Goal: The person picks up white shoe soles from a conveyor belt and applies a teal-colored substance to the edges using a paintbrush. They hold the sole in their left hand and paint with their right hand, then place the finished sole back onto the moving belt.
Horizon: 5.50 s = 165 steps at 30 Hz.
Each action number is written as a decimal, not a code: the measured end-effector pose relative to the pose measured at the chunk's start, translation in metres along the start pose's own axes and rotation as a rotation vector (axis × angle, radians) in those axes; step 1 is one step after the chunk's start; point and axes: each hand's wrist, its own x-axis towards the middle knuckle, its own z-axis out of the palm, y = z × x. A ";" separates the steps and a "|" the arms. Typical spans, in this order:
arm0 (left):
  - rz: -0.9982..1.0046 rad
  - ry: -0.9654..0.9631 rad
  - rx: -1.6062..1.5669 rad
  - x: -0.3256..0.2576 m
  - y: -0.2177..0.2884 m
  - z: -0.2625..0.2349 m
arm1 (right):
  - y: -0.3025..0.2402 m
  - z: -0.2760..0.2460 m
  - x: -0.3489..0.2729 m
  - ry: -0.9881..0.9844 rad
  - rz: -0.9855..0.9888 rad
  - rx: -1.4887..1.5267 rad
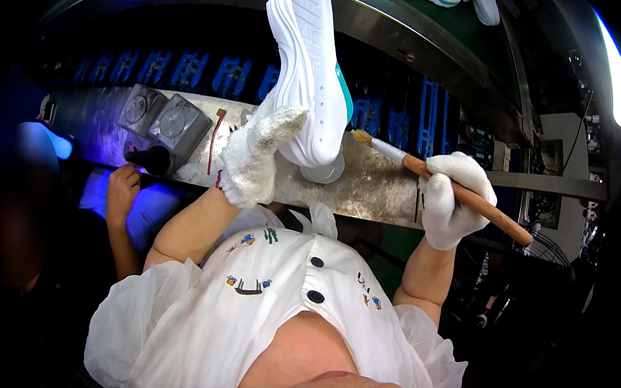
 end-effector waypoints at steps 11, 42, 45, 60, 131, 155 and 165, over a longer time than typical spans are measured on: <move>-0.071 -0.120 0.165 -0.012 -0.004 0.002 | 0.003 0.008 0.002 0.150 0.143 0.133; -0.205 -0.535 -0.237 0.013 0.032 -0.003 | 0.007 0.037 0.005 0.500 0.256 0.440; -0.041 -0.451 -0.061 0.011 0.072 0.014 | 0.003 0.026 -0.008 0.523 0.267 0.400; -0.354 -0.672 -0.096 0.164 0.240 0.018 | 0.018 0.013 -0.042 0.739 0.512 0.407; 0.068 -0.238 0.406 0.017 -0.001 0.024 | 0.003 -0.010 -0.035 0.585 0.484 0.369; -0.059 -0.247 0.433 -0.013 -0.011 0.014 | -0.007 0.002 -0.004 0.200 0.331 0.070; 0.028 -0.154 0.311 -0.006 -0.008 0.011 | -0.009 -0.010 -0.013 0.076 0.215 -0.098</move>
